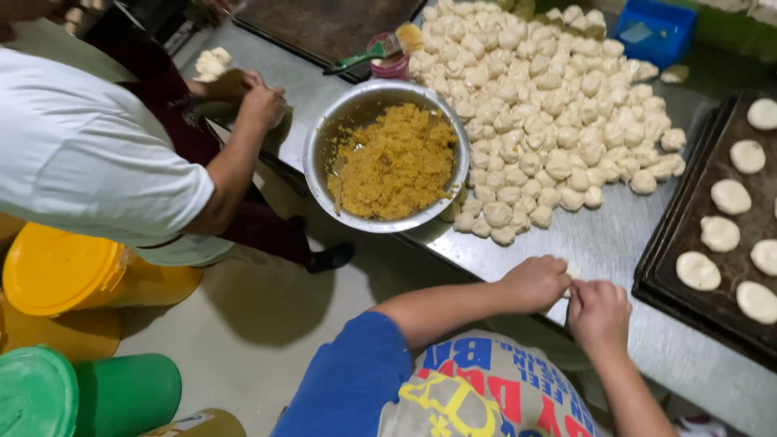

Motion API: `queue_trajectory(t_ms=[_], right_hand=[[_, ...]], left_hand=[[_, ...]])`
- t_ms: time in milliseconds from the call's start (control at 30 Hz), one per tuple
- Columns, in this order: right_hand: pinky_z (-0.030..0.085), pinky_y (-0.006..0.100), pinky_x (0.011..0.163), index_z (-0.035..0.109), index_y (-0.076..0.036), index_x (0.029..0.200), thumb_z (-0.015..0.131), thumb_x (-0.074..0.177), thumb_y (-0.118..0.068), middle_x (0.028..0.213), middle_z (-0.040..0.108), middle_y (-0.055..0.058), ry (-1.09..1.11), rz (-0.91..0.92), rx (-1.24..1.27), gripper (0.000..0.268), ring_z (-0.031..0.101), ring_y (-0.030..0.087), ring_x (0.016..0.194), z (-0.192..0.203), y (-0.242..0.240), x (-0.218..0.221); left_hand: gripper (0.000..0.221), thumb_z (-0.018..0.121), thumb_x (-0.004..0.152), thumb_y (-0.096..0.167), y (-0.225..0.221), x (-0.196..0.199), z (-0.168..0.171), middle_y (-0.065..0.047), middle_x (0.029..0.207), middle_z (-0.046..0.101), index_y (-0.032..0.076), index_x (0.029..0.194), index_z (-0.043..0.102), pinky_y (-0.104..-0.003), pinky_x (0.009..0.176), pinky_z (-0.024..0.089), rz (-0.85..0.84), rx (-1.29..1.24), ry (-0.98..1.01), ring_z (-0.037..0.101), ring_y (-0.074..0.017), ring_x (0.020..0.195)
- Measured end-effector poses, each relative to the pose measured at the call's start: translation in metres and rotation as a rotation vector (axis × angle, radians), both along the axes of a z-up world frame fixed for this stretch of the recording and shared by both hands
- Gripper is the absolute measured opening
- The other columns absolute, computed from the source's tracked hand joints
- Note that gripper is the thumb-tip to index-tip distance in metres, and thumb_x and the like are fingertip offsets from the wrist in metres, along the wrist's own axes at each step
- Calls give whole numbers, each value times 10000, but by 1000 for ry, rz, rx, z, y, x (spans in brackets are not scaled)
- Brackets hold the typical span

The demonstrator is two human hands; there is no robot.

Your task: Workers in a bakery are filling small pieces of dough with a yellow mixture, shaping them into balls, and arranging them on baking trays before brushing them with a liquid coating.

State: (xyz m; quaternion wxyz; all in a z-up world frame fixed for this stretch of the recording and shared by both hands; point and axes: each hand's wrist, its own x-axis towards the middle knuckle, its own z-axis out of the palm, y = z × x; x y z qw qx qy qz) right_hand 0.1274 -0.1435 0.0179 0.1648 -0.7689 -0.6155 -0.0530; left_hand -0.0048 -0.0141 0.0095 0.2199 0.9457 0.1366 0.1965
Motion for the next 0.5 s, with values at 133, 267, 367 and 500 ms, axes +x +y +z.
queue_trajectory(t_ms=[133,267,367,500], right_hand=[[396,579,1022,553,-129,1436,590,946,-344,1415,547,121,62,-99,-30,536,466,413,1303,-1,-28,-9],[198,594,1200,265,-71,1624,392,981,-518,1724,234,111,49,45,-256,793,134,374,1610,-11,-36,-5],[193,617,1216,292,-51,1609,429,960,-531,1706,276,149,-54,154,-181,819,178,422,1601,-8,-31,-7],[104,600,1237,244,-92,1623,333,975,-634,1721,213,106,-34,128,-265,849,82,398,1616,-10,-28,-5]], left_hand=[[439,574,983,198,-13,-41,9,-221,1276,576,-8,1360,481,-543,854,456,-37,-52,-61,561,-420,1066],[674,562,1012,317,-26,-56,7,-255,1650,375,-31,1559,375,-557,1104,444,-11,60,-45,419,-468,1506],[757,577,987,404,-27,-50,16,-110,1715,325,91,1627,323,-534,1245,326,-3,191,96,301,-338,1614],[779,577,969,422,-16,-45,12,-115,1700,347,82,1622,322,-546,1252,296,-59,162,132,266,-331,1623]])
